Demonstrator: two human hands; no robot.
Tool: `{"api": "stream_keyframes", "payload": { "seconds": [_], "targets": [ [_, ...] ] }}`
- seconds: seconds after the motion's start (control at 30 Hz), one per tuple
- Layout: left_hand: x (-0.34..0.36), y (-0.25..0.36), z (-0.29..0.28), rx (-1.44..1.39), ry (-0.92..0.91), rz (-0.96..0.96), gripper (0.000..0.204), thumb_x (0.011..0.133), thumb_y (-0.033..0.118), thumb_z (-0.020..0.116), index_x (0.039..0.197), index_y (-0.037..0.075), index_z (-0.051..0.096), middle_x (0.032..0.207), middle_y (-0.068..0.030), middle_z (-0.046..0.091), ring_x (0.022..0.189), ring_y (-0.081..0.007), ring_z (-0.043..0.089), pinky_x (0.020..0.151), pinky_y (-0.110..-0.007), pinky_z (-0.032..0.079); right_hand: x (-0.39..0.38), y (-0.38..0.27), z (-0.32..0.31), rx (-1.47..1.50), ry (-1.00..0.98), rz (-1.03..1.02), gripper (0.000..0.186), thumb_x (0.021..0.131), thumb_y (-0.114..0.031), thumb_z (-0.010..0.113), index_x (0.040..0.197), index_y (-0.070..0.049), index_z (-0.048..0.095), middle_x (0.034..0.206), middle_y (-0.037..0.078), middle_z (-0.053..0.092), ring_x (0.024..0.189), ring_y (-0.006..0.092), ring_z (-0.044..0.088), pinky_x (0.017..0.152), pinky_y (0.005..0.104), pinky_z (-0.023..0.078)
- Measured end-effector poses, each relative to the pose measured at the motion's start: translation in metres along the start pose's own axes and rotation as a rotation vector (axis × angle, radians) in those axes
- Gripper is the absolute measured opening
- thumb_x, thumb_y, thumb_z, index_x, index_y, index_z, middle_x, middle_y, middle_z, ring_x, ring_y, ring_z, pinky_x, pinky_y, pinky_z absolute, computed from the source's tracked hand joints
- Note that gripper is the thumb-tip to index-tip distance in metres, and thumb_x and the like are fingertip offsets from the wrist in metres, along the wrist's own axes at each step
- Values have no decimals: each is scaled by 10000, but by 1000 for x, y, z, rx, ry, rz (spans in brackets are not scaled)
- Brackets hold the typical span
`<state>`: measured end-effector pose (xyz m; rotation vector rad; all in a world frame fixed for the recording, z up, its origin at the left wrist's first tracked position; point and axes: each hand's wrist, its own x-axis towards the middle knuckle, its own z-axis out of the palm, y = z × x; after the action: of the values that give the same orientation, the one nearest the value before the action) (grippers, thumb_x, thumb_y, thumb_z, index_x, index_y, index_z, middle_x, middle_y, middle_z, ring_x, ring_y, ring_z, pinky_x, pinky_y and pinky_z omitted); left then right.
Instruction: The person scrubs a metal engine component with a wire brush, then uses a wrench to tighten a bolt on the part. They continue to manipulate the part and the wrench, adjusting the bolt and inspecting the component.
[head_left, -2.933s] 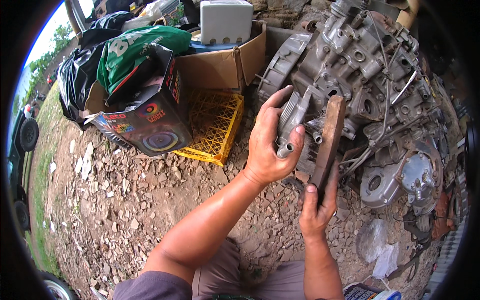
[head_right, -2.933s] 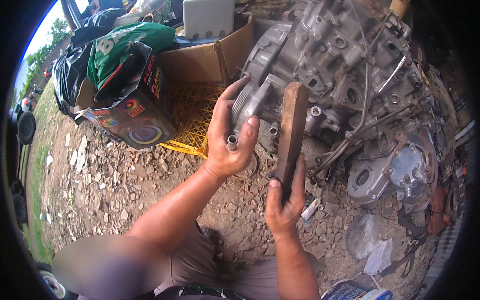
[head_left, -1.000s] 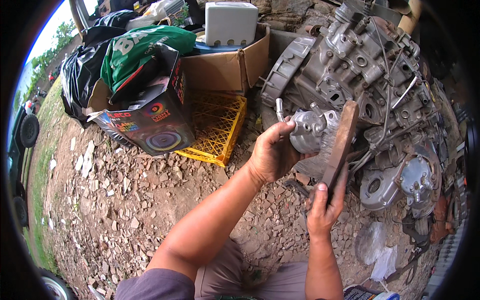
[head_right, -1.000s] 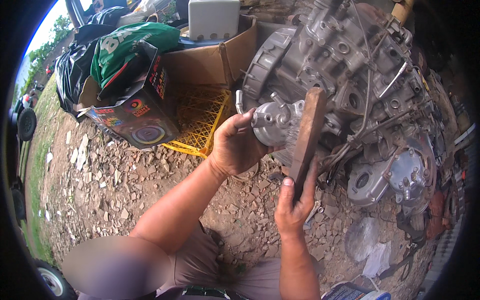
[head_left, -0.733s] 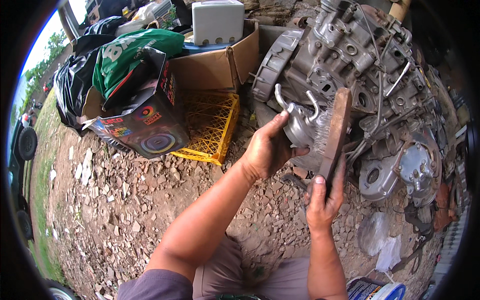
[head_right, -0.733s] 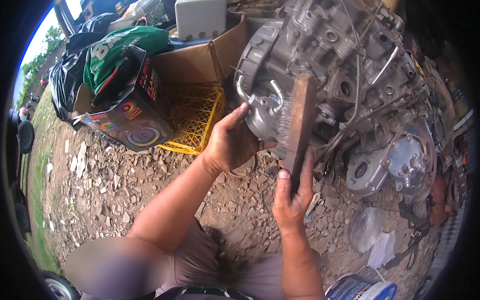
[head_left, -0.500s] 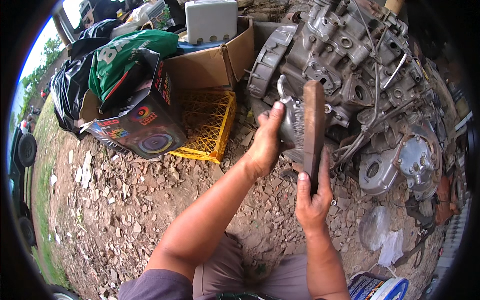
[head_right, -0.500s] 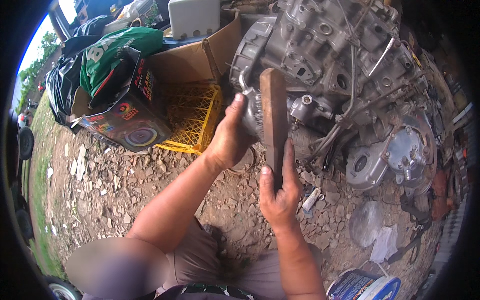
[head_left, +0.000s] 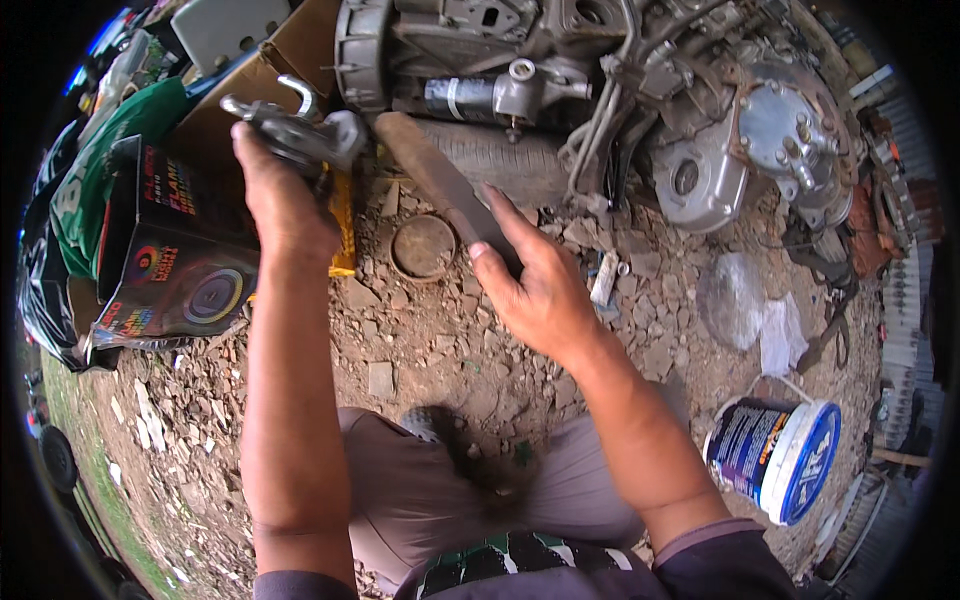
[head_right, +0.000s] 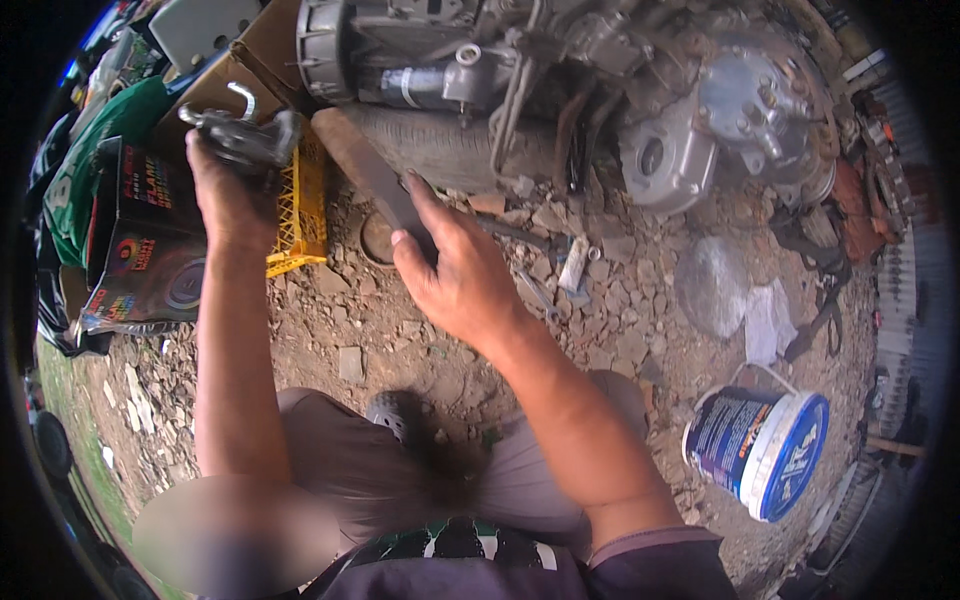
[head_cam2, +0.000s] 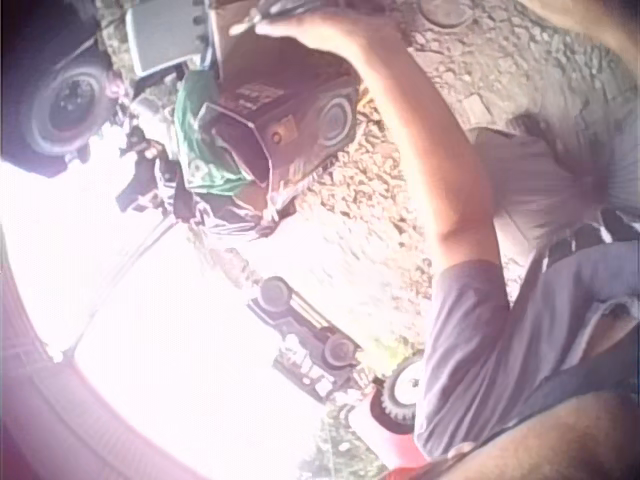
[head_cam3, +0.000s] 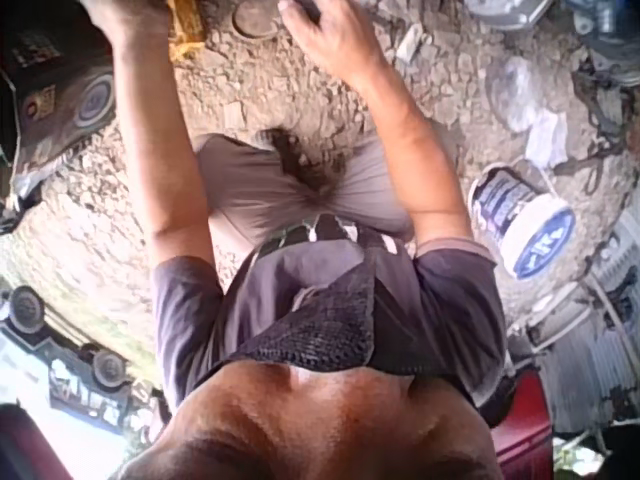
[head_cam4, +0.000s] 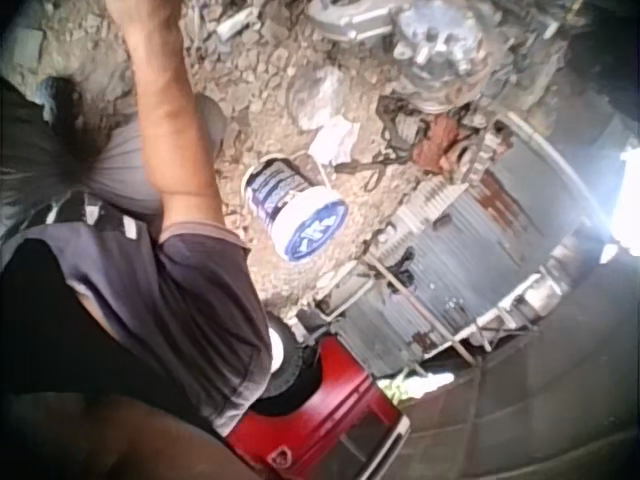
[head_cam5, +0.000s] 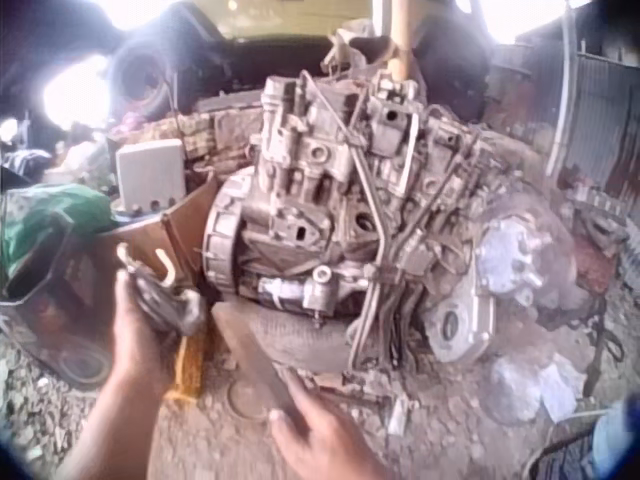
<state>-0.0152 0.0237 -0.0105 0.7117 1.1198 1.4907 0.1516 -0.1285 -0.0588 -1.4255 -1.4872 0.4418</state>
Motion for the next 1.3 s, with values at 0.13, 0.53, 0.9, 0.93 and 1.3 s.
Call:
{"api": "stream_keyframes", "payload": {
  "seconds": [0.13,0.53,0.9,0.93,1.3],
  "targets": [
    [9,4,-5,-49,-33,17,554,1029,624,328,1249,177,569,1224,-42,629,1116,-201,560,968,-422,380,-3,8,-16,-110,-334,246,458,971,-204,605,1392,-35,540,1084,271,694,1022,383,690,882,466,552],
    [-27,7,25,-292,-236,-133,487,1007,605,362,966,173,584,856,-28,634,837,-176,616,829,-357,489,-79,180,32,-513,-227,929,407,965,-322,609,1327,-137,634,1244,213,667,1180,393,621,991,448,485],
    [-61,18,18,-252,-345,5,515,1045,542,328,1176,114,581,1073,-44,621,1041,-162,545,990,-357,405,-145,266,38,-670,-435,882,312,886,-315,695,1117,-110,741,1059,180,732,1015,373,688,888,445,540],
    [-60,16,18,-247,-331,42,525,1047,537,326,1199,103,580,1081,-46,620,1056,-161,544,1008,-355,398,-150,266,45,-656,-448,911,316,882,-307,702,1137,-122,736,1088,176,726,1042,378,681,909,453,535],
    [-52,10,19,-257,-347,-5,518,1035,524,345,1208,99,586,1102,-56,637,1065,-185,572,989,-379,426,-139,298,42,-659,-232,961,339,857,-291,659,1085,-46,711,1018,222,725,991,410,687,898,466,537]
  ]
}}
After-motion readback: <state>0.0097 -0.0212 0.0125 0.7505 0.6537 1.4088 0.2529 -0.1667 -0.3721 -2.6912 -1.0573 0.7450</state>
